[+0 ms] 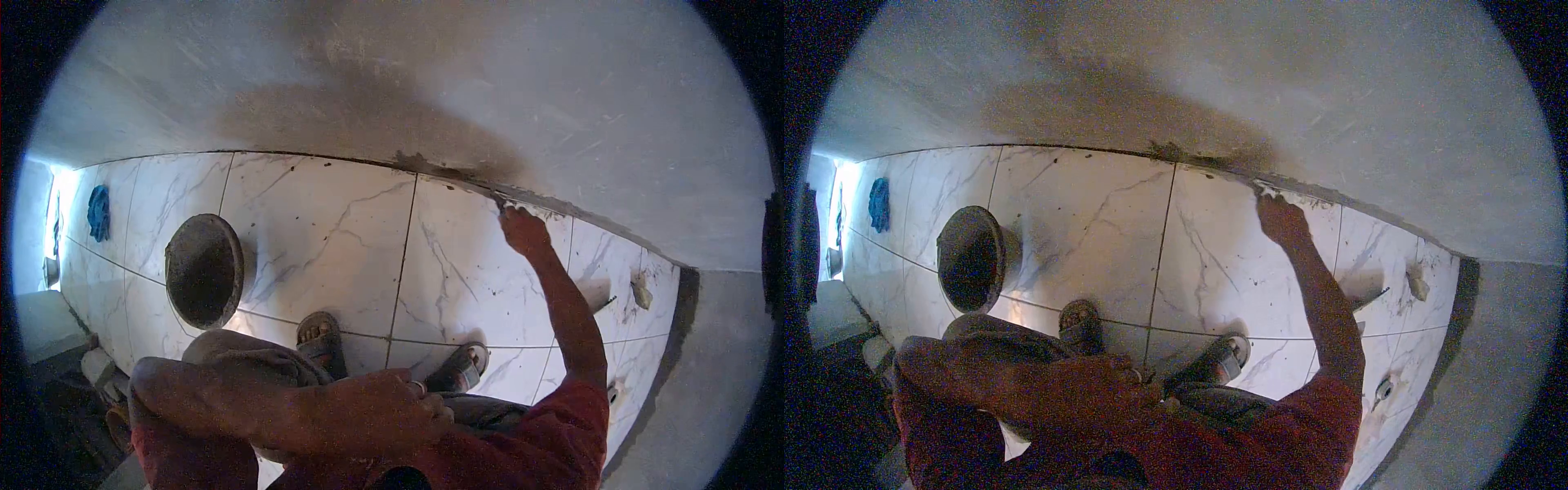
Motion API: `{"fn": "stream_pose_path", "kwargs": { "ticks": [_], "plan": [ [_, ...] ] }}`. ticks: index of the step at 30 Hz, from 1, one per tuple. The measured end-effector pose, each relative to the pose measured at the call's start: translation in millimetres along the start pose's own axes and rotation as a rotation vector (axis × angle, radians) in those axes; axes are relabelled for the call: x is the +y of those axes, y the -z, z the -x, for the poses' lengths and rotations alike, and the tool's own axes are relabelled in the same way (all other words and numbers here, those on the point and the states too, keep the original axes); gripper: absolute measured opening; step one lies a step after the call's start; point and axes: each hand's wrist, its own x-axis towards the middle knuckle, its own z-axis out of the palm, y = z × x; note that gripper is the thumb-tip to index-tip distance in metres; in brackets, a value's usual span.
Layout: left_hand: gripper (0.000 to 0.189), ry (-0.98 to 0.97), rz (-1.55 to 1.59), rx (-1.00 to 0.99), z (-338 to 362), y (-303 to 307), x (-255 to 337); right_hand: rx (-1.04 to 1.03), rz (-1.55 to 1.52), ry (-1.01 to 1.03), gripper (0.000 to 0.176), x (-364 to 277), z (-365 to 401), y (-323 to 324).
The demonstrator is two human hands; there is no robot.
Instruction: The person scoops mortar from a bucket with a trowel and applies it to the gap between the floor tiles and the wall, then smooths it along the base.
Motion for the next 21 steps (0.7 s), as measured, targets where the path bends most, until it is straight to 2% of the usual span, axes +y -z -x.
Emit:
{"fn": "stream_pose_path", "kwargs": {
  "ticks": [2, 3, 5, 6, 8, 9, 11, 12, 13, 14, 15, 17, 18, 19, 21],
  "plan": [
    [0.022, 0.042, 0.047, -0.003, 0, 6, 2, -0.198, -0.163, -0.069, 0.037, -29, -18, 26],
    [0.022, 0.081, 0.091, -0.006, -1, 12, 4, -0.2, -0.161, -0.07, 0.037, -40, -28, 31],
    [0.022, 0.155, 0.178, -0.016, -1, 21, 9, -0.084, -0.042, 0.09, 0.022, -52, -45, 39],
    [0.022, 0.192, 0.215, -0.022, -1, 22, 11, -0.081, -0.038, 0.084, 0.022, -50, -49, 45],
    [0.022, 0.053, 0.023, 0.055, -2, 8, 6, -0.192, -0.08, -0.01, 0.025, -48, -57, 56],
    [0.022, 0.052, 0.019, 0.057, 0, 5, 7, -0.231, -0.056, -0.026, 0.026, -41, -56, 59],
    [0.023, 0.075, 0.082, 0.208, 4, 0, 9, -0.298, 0.019, -0.012, 0.03, 2, -51, 38],
    [0.023, 0.079, 0.083, 0.219, 7, 1, 8, -0.268, 0.042, -0.056, 0.032, 7, -41, 48],
    [0.023, 0.087, 0.056, 0.145, 11, 3, 8, -0.181, 0.026, -0.026, 0.027, 21, -30, 49],
    [0.023, 0.092, 0.034, 0.067, 15, 5, 7, -0.249, 0.027, -0.133, 0.028, 28, -22, 57],
    [0.023, 0.093, 0.037, 0.069, 20, 7, 7, -0.279, 0.045, -0.192, 0.028, 47, -16, 50],
    [0.024, 0.213, -0.011, 0.08, 33, 13, 6, -0.197, 0.116, -0.142, 0.028, 90, 8, 33],
    [0.024, 0.216, -0.009, 0.084, 43, 21, 8, -0.225, 0.185, -0.166, 0.029, 107, 22, 31],
    [0.025, 0.278, -0.067, 0.072, 55, 32, 9, -0.099, 0.137, -0.155, 0.029, 119, 41, 32],
    [0.025, 0.331, -0.122, 0.051, 89, 40, -3, -0.334, 0.176, -0.438, 0.028, 144, 62, 34]
  ]
}}
